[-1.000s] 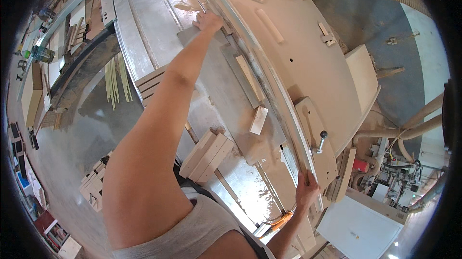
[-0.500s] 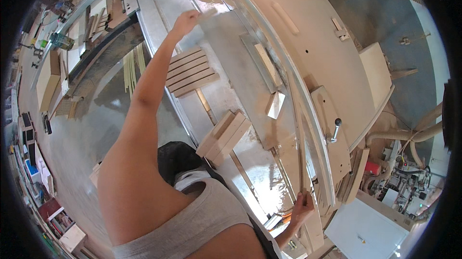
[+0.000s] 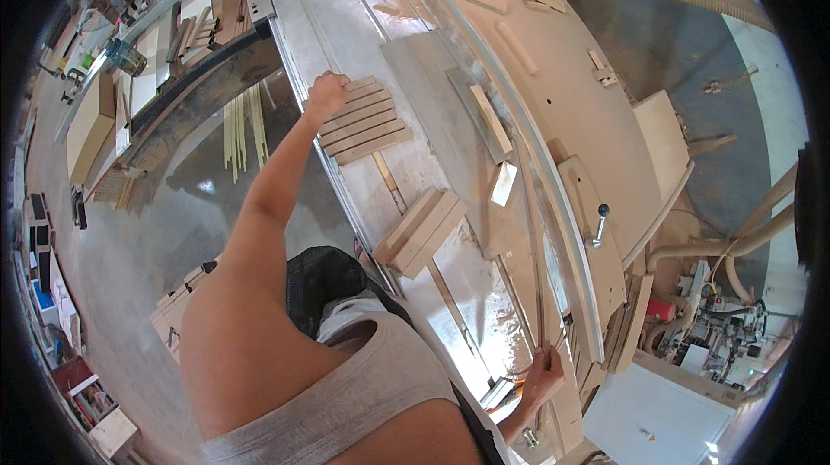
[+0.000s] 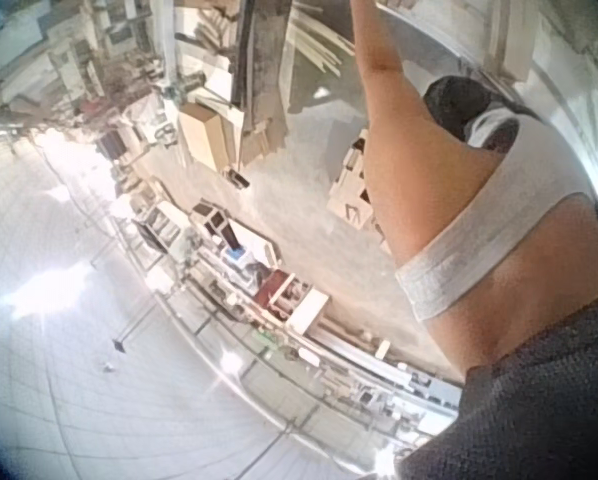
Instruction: The person processes wood slats by placing them one by one into a guide on a workbench, sliding a component along the guide to secure or measure them, and then setting the processed slats aside onto a pile.
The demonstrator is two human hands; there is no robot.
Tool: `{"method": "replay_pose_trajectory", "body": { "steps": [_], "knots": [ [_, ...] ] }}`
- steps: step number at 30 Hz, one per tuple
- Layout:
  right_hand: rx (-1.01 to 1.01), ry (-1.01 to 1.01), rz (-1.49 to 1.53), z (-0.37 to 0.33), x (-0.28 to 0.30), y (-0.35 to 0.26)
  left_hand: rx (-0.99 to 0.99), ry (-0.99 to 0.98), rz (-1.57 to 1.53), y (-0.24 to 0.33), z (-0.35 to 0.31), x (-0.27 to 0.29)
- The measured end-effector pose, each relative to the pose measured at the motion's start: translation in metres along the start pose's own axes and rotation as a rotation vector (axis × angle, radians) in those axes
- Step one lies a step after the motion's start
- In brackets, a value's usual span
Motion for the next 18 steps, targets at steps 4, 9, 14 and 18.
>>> {"method": "replay_pose_trajectory", "body": {
  "steps": [4,9,14,18],
  "knots": [
    [-0.071,-0.053,-0.022,-0.013,0.006,-0.001,-0.038,-0.06,-0.103,-0.021,0.012,-0.021],
    [-0.073,-0.062,-0.037,-0.023,0.013,0.012,-0.094,0.293,-0.05,0.028,-0.033,0.03],
    [-0.046,-0.002,0.085,-0.032,0.013,0.059,-0.439,-0.135,-0.317,0.144,-0.154,0.035],
    [-0.062,0.011,0.135,-0.048,0.019,0.073,-0.36,-0.269,-0.253,0.214,-0.273,0.022]
  ]
}}
Point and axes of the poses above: each hand's wrist, its own z-axis towards the middle knuckle, its own x-axis out of the back of the hand, y = z × x, the point moved 7 cm from there along z, towards the middle knuckle, and after that the axes turned 6 degrees about -y, right-handed, at the moved point
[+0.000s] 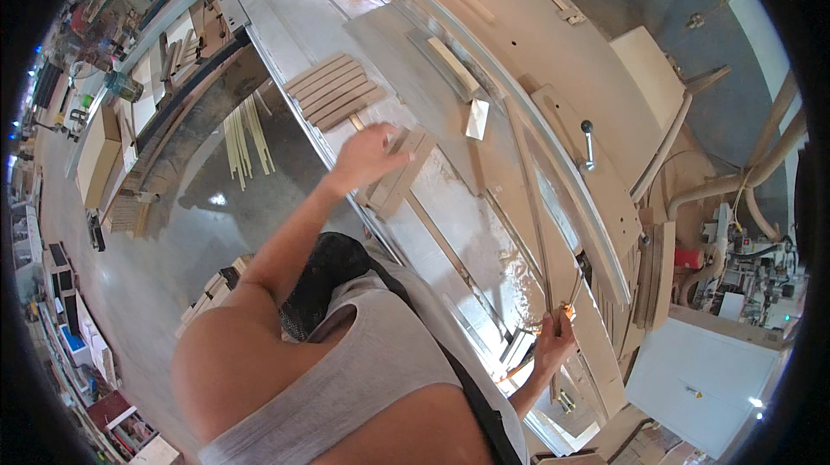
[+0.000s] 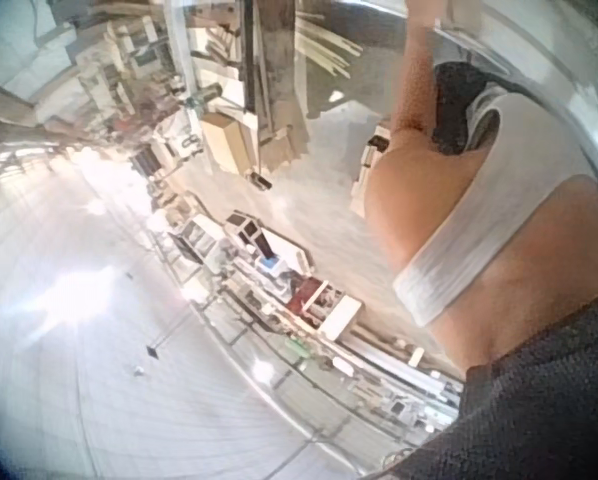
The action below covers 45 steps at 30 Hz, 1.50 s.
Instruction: The person processes wood slats by placing them one by one into a guide on a workbench, sliding a component along the guide to secure or measure them, and then setting the processed slats aside onto a pile.
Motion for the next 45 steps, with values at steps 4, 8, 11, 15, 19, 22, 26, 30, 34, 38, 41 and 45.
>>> {"method": "replay_pose_trajectory", "body": {
  "steps": [4,8,11,15,19,22,26,30,34,38,41,45],
  "knots": [
    [-0.019,-0.084,-0.033,-0.003,0.005,0.028,0.076,0.038,0.15,0.005,-0.021,-0.034],
    [-0.021,-0.096,-0.004,-0.003,0.015,0.045,0.107,0.106,0.189,0.0,-0.016,-0.039],
    [-0.044,-0.111,0.014,-0.005,0.025,0.062,0.093,0.186,0.214,0.004,-0.015,-0.036],
    [0.0,-0.033,0.012,-0.01,0.038,0.092,0.015,0.29,0.212,0.035,-0.007,-0.029],
    [-0.067,-0.04,0.031,-0.011,0.048,0.121,-0.102,0.258,0.073,0.094,0.021,-0.063],
    [-0.054,-0.04,0.033,-0.005,0.053,0.127,-0.125,0.107,-0.195,0.089,0.08,-0.141],
    [-0.018,-0.035,-0.03,-0.005,0.06,0.131,0.319,0.176,-0.46,0.051,0.151,-0.233],
    [-0.01,-0.036,-0.063,-0.011,0.066,0.135,0.457,0.427,-0.346,0.069,0.163,-0.246],
    [-0.117,-0.091,-0.104,-0.015,0.064,0.143,0.39,0.368,-0.454,0.097,0.153,-0.247],
    [-0.134,-0.086,-0.066,-0.005,0.063,0.14,0.246,0.252,-0.874,0.1,0.158,-0.279],
    [-0.106,-0.085,-0.11,0.01,0.069,0.13,0.246,0.123,-0.981,0.134,0.156,-0.262],
    [-0.063,-0.102,-0.235,0.033,0.074,0.117,0.363,0.128,-1.216,0.138,0.153,-0.249]
  ]
}}
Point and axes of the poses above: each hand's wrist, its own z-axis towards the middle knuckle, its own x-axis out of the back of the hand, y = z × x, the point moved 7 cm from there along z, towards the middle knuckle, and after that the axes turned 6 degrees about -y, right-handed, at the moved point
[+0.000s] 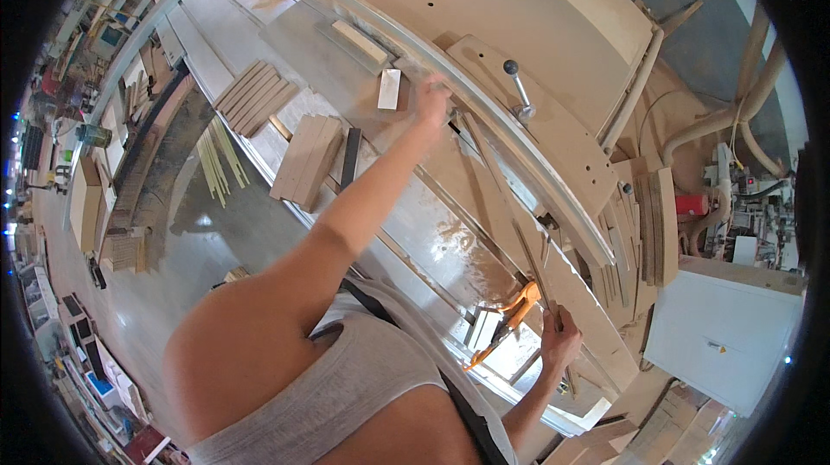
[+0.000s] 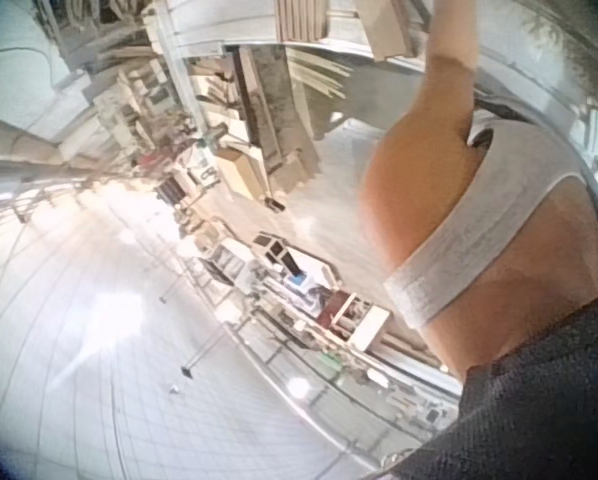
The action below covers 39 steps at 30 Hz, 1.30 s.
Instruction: The person processes wood slats by placing them one by one into a guide on a workbench, sliding a component along the guide to secure or measure them, and then setting the processed slats aside onto a pile.
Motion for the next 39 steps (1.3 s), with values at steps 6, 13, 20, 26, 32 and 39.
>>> {"method": "replay_pose_trajectory", "body": {
  "steps": [6,13,20,26,32,39],
  "knots": [
    [0.04,-0.022,-0.015,0.037,0.0,-0.014,-0.082,-0.022,0.009,0.004,0.038,0.026],
    [0.213,0.036,-0.074,0.077,-0.003,-0.052,-0.043,-0.174,0.048,0.037,0.02,0.035],
    [0.179,0.033,-0.232,0.099,-0.01,-0.109,-0.171,-0.343,0.202,0.095,0.007,0.089],
    [0.261,0.009,-0.186,0.126,-0.018,-0.159,-0.213,-0.103,0.261,0.148,0.037,0.173],
    [0.255,-0.07,-0.191,0.163,-0.022,-0.193,-0.216,-0.022,0.346,0.175,0.088,0.234],
    [0.416,-0.076,-0.23,0.211,-0.045,-0.288,-0.285,0.087,0.501,0.188,0.197,0.288]
  ]
}}
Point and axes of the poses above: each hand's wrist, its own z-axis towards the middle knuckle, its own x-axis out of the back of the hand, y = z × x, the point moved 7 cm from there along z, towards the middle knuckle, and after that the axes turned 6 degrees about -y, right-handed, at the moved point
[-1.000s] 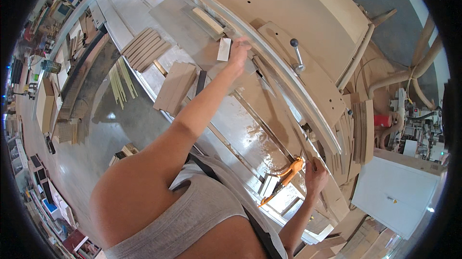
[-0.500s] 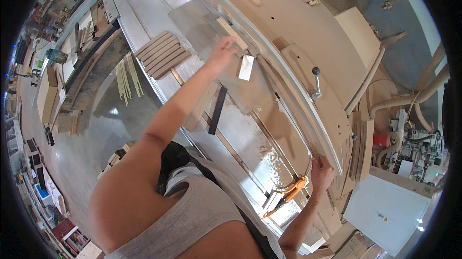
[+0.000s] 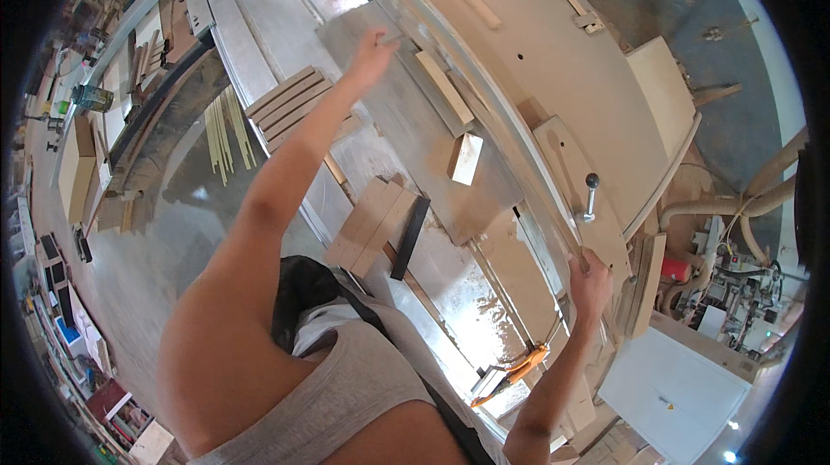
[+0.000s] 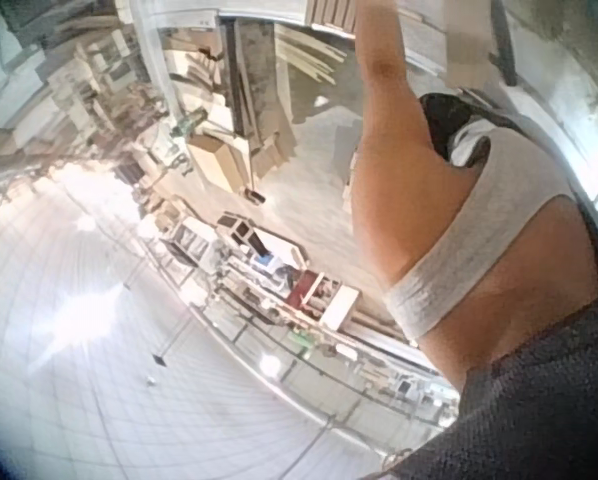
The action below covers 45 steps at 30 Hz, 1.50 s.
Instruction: The person processes wood slats by placing them one by one into a guide on a workbench, sliding a component along the guide to secure or measure them, and then setting the processed slats aside onto a pile.
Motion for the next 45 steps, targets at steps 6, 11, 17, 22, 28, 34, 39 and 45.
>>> {"method": "replay_pose_trajectory", "body": {
  "steps": [6,11,17,22,28,34,39,45],
  "knots": [
    [-0.024,-0.057,-0.032,0.054,-0.009,-0.049,0.129,0.097,0.692,-0.008,0.113,0.02],
    [-0.002,-0.053,-0.062,0.075,-0.016,-0.124,0.208,0.178,0.783,-0.027,0.16,0.031],
    [-0.057,0.066,0.105,0.013,-0.005,-0.07,0.207,0.243,0.696,-0.013,0.166,0.021],
    [-0.186,0.101,0.206,-0.078,-0.006,-0.02,0.014,0.214,0.249,0.006,0.157,0.022],
    [-0.476,0.117,0.432,-0.201,-0.03,0.026,-0.502,-0.173,0.291,0.102,0.022,-0.086],
    [-0.556,0.177,0.42,-0.28,-0.034,0.062,-0.594,-0.607,0.69,0.071,-0.129,-0.214],
    [-0.565,0.206,0.388,-0.335,-0.038,0.088,-0.627,-0.728,0.897,0.036,-0.194,-0.276],
    [-0.574,0.21,0.435,-0.372,-0.042,0.103,-0.699,-0.21,0.705,0.045,-0.233,-0.271]
  ]
}}
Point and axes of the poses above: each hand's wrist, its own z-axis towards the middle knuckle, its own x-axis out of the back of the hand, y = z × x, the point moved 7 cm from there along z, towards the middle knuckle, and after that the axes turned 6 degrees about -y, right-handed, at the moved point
